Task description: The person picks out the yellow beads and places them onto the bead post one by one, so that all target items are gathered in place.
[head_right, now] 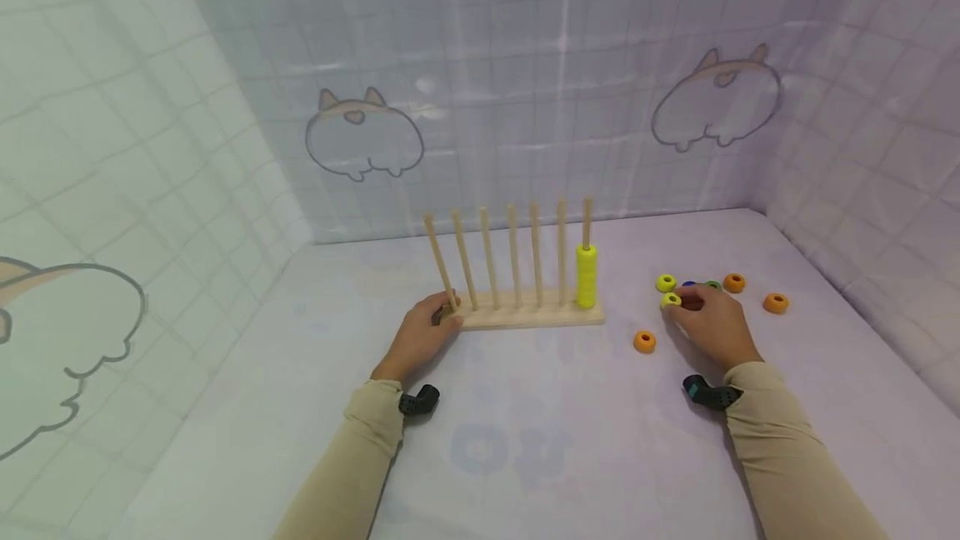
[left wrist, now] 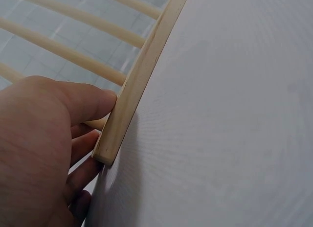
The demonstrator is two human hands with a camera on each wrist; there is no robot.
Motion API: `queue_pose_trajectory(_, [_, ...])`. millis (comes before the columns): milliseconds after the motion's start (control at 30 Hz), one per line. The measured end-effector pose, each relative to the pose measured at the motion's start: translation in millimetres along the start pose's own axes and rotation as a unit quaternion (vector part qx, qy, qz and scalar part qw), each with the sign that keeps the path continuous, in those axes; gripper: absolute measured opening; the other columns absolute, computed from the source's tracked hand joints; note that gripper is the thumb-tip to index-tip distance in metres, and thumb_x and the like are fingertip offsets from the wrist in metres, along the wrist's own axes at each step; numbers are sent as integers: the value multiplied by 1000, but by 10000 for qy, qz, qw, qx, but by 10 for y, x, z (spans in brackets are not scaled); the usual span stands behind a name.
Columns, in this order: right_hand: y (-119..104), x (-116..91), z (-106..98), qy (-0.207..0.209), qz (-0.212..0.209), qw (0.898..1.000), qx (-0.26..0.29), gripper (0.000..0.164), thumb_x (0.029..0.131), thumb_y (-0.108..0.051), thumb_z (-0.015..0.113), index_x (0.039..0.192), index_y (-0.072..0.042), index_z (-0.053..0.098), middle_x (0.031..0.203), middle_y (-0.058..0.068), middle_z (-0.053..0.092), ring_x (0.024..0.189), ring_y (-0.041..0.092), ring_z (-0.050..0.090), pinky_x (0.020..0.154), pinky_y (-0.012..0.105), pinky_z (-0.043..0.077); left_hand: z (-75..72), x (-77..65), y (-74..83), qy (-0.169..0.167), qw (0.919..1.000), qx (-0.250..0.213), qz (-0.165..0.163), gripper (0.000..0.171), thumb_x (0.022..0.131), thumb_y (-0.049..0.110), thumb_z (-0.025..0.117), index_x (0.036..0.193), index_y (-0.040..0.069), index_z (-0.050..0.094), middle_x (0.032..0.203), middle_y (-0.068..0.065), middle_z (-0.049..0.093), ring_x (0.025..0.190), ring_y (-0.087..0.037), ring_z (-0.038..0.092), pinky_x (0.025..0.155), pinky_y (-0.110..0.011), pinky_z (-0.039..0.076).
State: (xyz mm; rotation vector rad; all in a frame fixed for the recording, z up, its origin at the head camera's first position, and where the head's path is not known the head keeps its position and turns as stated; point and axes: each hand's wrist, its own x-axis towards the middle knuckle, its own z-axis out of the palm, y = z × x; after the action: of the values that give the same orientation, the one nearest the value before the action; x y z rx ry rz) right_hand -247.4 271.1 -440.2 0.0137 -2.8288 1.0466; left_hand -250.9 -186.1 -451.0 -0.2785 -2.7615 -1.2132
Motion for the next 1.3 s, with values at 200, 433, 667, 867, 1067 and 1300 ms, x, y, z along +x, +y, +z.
queue_pose_trajectory(200, [2, 9, -36, 41, -66, 9998, 158, 57, 100, -39, 60, 132, 9, 55, 122, 31, 59, 109, 45, 56, 86, 58, 48, -26, -8, 8, 3, 10000, 20, 10, 39, 97, 24, 65, 133, 8, 63, 147, -12, 51, 137, -30, 45, 110, -44, 40])
queue_pose_trajectory(433, [-17, -3, -7, -2, 32, 9988, 493, 56, 99, -37, 61, 133, 7, 55, 124, 30, 59, 112, 43, 55, 89, 55, 47, -28, -51, 2, 11, 10000, 46, -19, 40, 96, 23, 67, 133, 6, 63, 146, -14, 52, 137, -32, 44, 112, -46, 38])
queue_pose_trajectory(667, [-89, -18, -22, -49, 237, 9969, 755, 62, 100, -41, 58, 139, 7, 51, 128, 28, 58, 103, 38, 64, 77, 33, 51, -25, -40, -1, 8, 10000, 67, -38, 41, 97, 24, 67, 134, 7, 62, 147, -13, 51, 137, -31, 45, 111, -45, 39])
queue_pose_trajectory(867, [-89, 6, -26, -38, 210, 9957, 899, 63, 100, -42, 58, 141, 6, 51, 127, 26, 59, 99, 35, 67, 73, 23, 50, -23, -27, 9, 25, 10000, 39, -45, 39, 97, 24, 67, 132, 8, 64, 146, -12, 52, 136, -30, 46, 111, -45, 40])
queue_pose_trajectory(1067, [-114, 17, -20, -2, 218, 9922, 1226, 61, 100, -37, 60, 140, 8, 51, 126, 27, 59, 92, 21, 67, 68, 12, 52, -7, -30, 7, 24, 10000, 3, -74, 38, 97, 23, 67, 132, 8, 64, 147, -11, 51, 136, -29, 45, 110, -44, 40])
queue_pose_trajectory(1300, [-189, 6, -12, 24, 198, 9857, 1671, 57, 101, -34, 60, 141, 6, 51, 123, 24, 60, 86, 4, 63, 72, 13, 54, -1, -13, 11, 25, 10000, 6, 2, 38, 97, 24, 66, 132, 8, 64, 146, -12, 52, 136, -30, 45, 111, -45, 39])
